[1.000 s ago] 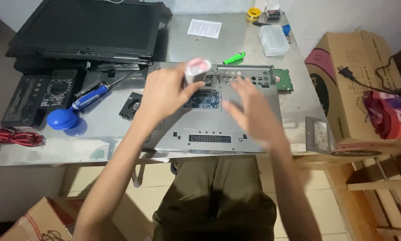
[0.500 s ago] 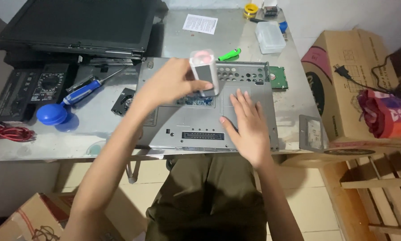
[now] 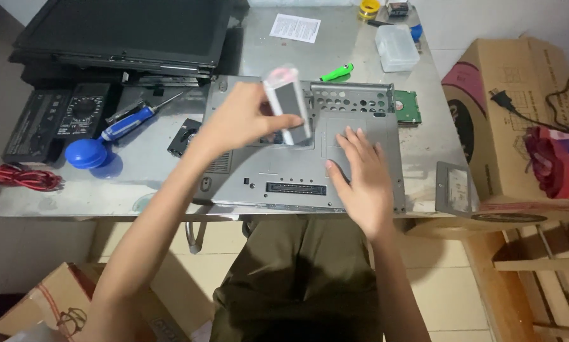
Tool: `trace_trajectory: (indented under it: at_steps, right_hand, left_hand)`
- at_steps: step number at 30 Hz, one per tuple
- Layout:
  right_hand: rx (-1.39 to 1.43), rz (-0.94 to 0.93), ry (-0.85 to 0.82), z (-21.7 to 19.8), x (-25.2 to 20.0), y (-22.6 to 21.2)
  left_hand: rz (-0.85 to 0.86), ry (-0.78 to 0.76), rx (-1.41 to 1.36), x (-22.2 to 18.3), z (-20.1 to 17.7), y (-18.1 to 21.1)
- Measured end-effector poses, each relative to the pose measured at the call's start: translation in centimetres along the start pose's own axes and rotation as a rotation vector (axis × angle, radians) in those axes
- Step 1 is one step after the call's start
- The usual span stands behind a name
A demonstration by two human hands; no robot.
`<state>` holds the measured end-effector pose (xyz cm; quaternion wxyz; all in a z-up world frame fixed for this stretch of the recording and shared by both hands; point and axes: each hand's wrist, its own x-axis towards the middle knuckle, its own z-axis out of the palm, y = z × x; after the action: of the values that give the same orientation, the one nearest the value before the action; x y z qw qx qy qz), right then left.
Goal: Cleaning a laptop chassis with a cleaning block and using a small tool to manipulate internal components.
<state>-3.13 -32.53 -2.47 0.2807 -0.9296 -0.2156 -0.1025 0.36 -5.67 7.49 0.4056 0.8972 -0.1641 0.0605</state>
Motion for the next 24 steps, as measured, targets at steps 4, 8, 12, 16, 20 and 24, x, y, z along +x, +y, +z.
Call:
trace_trajectory:
  at_steps: [4,8,12,16,20,24]
  right_hand:
    - [0.012,0.014,-0.015,-0.5,0.1,-0.3]
    - [0.007,0.026,-0.003,-0.2,0.1,-0.4]
    - [-0.024,0.022,0.016,0.1,0.0,-0.1]
    - [-0.042,0.009,0.02,0.0,-0.1,-0.1]
    - [-0.03,-0.01,0.029,-0.1,0.0,-0.2]
    - [-0.031,-0.012,0.045,0.1,-0.1,-0.1]
  left_hand:
    - [-0.029,-0.006,0.272,0.7,-1.9,-3.7]
    - [-0.007,0.094,0.495,0.5,0.0,-4.0]
    - [0.067,0.091,0.184,0.0,4.1,-1.7]
    - [0.13,0.099,0.048,1.0,3.0,-2.2]
    - [0.064,0.058,0.125,-0.1,-1.2,-2.7]
    - [-0.02,0.002,0.156,-5.3,-5.0,1.1]
